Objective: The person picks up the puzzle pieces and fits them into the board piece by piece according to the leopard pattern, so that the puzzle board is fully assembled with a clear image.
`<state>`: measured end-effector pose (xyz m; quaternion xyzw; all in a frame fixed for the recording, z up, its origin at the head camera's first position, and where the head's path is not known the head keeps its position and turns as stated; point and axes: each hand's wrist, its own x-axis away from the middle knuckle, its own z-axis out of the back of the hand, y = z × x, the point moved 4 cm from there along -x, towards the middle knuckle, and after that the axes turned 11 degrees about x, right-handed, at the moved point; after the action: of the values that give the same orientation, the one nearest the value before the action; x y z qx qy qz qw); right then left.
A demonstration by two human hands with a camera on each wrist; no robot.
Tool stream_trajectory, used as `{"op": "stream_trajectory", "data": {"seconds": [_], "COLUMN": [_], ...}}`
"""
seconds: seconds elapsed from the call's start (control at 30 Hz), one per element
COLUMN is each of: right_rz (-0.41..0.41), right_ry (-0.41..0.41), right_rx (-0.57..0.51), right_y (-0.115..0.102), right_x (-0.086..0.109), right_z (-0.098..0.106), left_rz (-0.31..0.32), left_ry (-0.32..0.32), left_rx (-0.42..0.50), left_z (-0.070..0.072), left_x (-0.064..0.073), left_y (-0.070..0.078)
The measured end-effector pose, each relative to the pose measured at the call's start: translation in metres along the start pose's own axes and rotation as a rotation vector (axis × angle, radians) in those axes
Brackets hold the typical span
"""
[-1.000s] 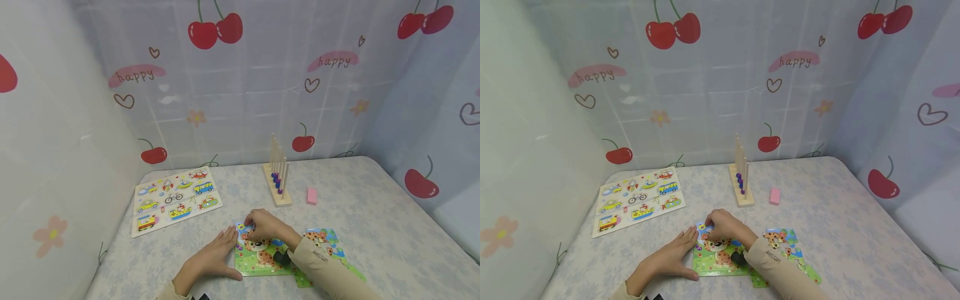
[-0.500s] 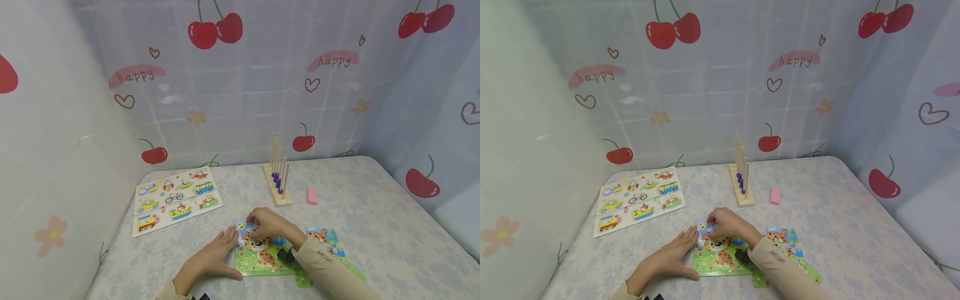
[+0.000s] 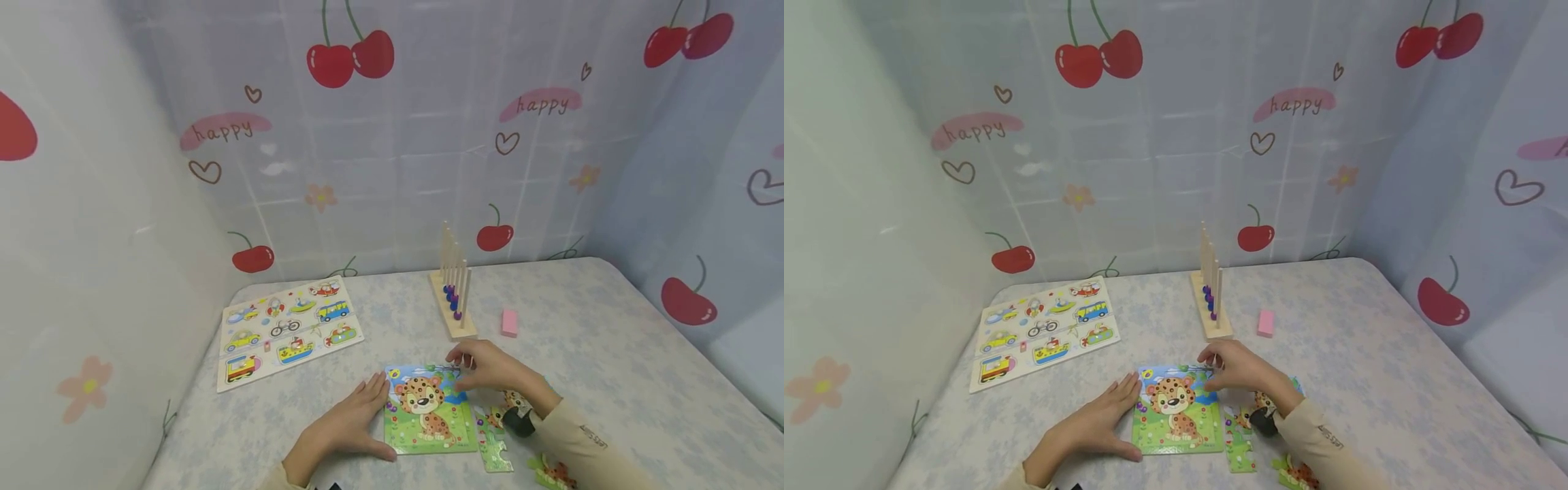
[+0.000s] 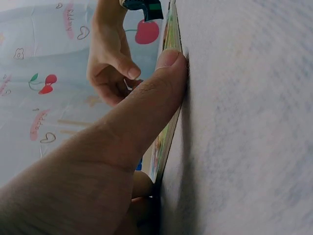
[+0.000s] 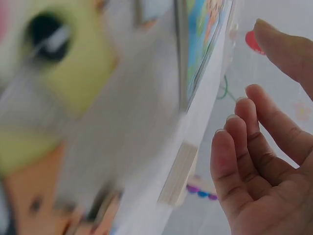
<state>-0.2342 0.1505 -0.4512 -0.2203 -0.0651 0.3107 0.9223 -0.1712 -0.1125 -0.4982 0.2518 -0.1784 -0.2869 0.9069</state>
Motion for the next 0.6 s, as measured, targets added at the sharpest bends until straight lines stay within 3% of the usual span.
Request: {"op": "stream_trajectory", "data": {"seconds": [0.6], "right_rz": [-0.133], "right_ry": [-0.079], "right_rx": [-0.030], "right_y": [0.070], "right_x": [0.068], "right_z": [0.015], "left_rz": [0.006], "left_ry": [0.012], "left_rx": [-0.022], "left_z": [-0.002], "left_x": [0.000], "left_y": [0.000]}}
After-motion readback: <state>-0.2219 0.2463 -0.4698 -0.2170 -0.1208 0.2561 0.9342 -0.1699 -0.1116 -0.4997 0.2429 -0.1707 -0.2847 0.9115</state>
